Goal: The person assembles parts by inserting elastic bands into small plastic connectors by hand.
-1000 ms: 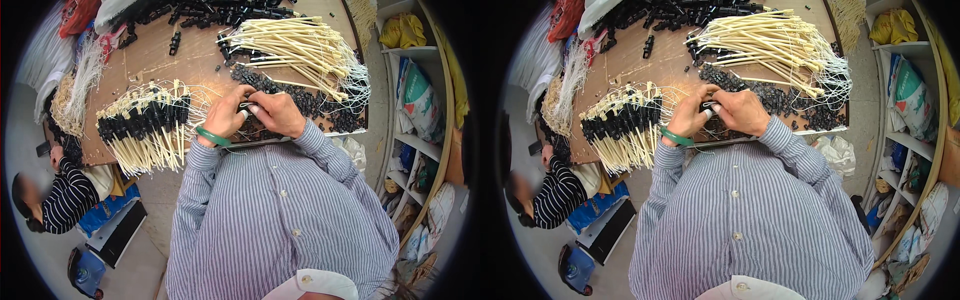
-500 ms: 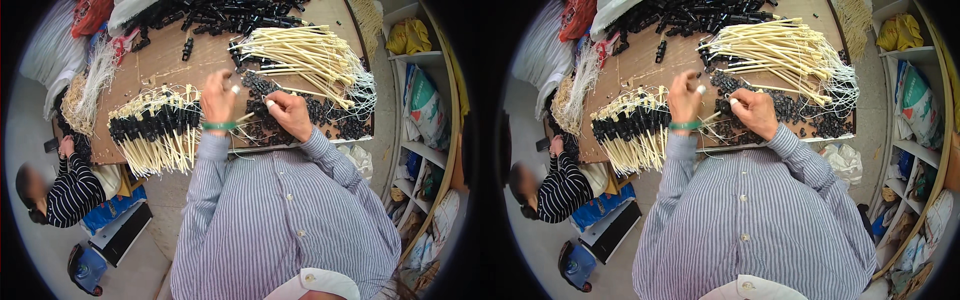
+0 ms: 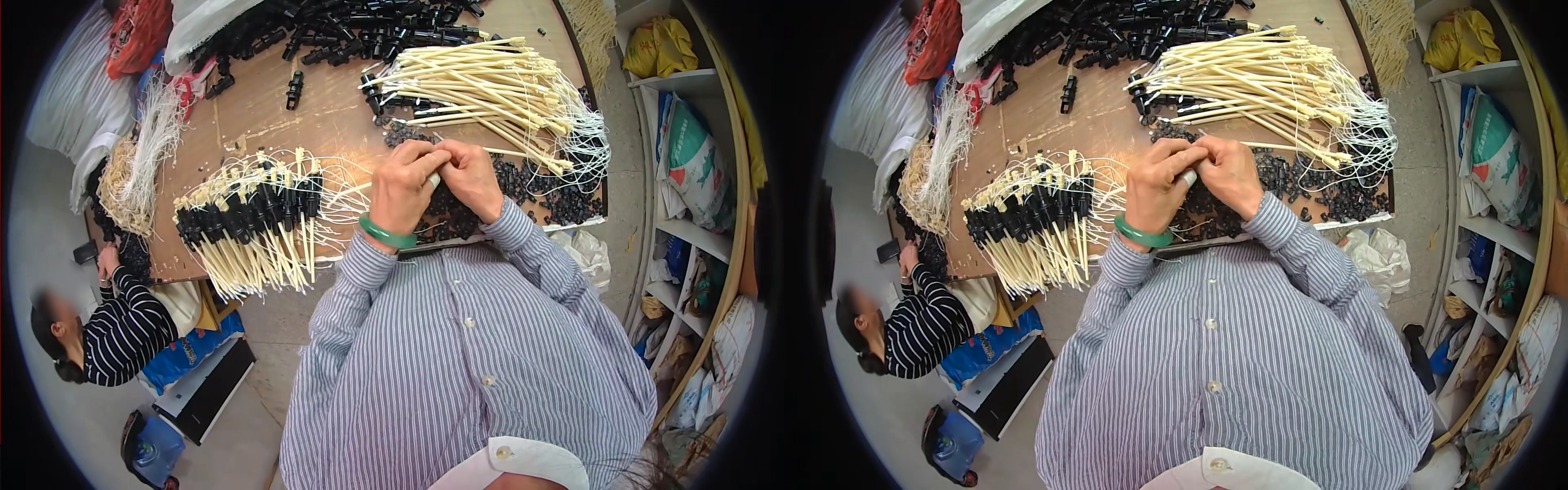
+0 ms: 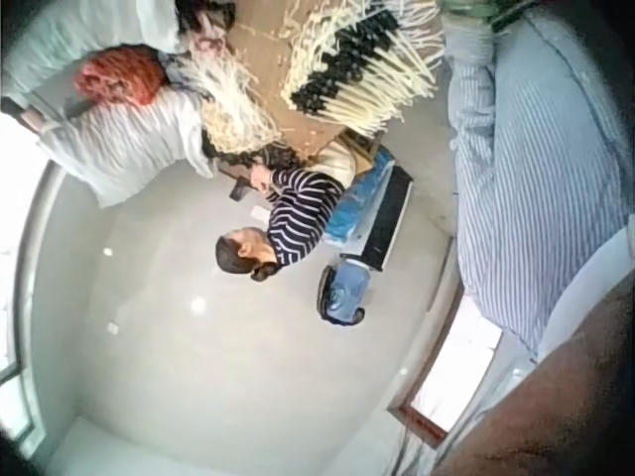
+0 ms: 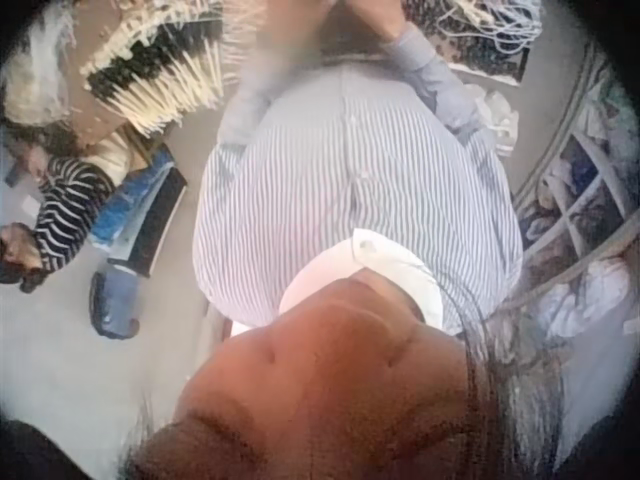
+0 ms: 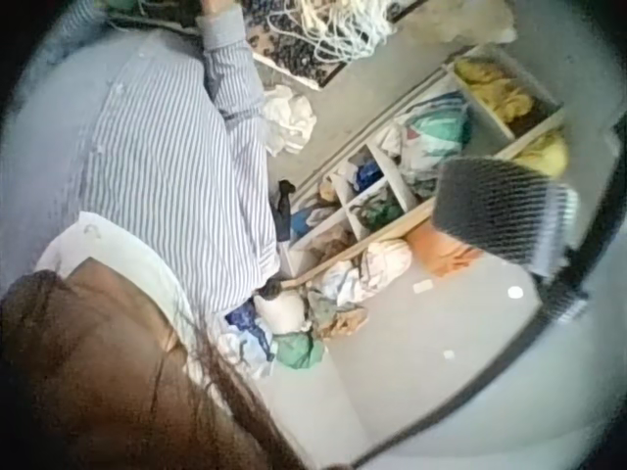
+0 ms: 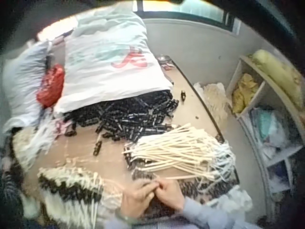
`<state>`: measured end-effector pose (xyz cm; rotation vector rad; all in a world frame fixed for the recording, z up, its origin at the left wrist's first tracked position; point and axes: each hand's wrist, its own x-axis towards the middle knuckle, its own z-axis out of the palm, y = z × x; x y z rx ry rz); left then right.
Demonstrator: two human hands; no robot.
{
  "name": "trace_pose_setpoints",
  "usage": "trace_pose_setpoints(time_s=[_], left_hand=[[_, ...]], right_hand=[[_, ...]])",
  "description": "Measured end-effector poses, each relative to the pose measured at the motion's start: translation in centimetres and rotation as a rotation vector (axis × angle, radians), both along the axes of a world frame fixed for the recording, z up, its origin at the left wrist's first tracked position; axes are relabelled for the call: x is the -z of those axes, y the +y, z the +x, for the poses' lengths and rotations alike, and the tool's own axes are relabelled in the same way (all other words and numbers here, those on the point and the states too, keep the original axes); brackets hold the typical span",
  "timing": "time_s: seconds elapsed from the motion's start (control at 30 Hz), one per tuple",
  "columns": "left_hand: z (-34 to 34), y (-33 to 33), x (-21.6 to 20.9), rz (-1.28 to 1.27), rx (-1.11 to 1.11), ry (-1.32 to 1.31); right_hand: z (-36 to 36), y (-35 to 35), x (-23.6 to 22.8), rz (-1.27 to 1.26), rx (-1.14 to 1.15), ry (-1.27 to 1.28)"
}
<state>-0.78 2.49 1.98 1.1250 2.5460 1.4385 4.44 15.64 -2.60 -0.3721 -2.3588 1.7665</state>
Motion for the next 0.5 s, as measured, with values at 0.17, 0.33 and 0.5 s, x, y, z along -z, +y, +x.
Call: trace_pose_setpoints(time_s=[0.17,0.33,0.5], left_hand=[[-0.2,-0.9,1.0,0.050,-0.126,-0.218],[-0.2,-1.2,1.7,0.232,-0.256,-0.762],[-0.5,-1.8,2.7,0.173,-0.220,-0.655]], right_hand=[[0.6,-1.1,-1.9,0.318,0.074,-0.012],[1.2,-1.5,-1.5,0.682,0.074,0.247],[1.5,-1.5,-2.1,0.570,0.026,0.252]])
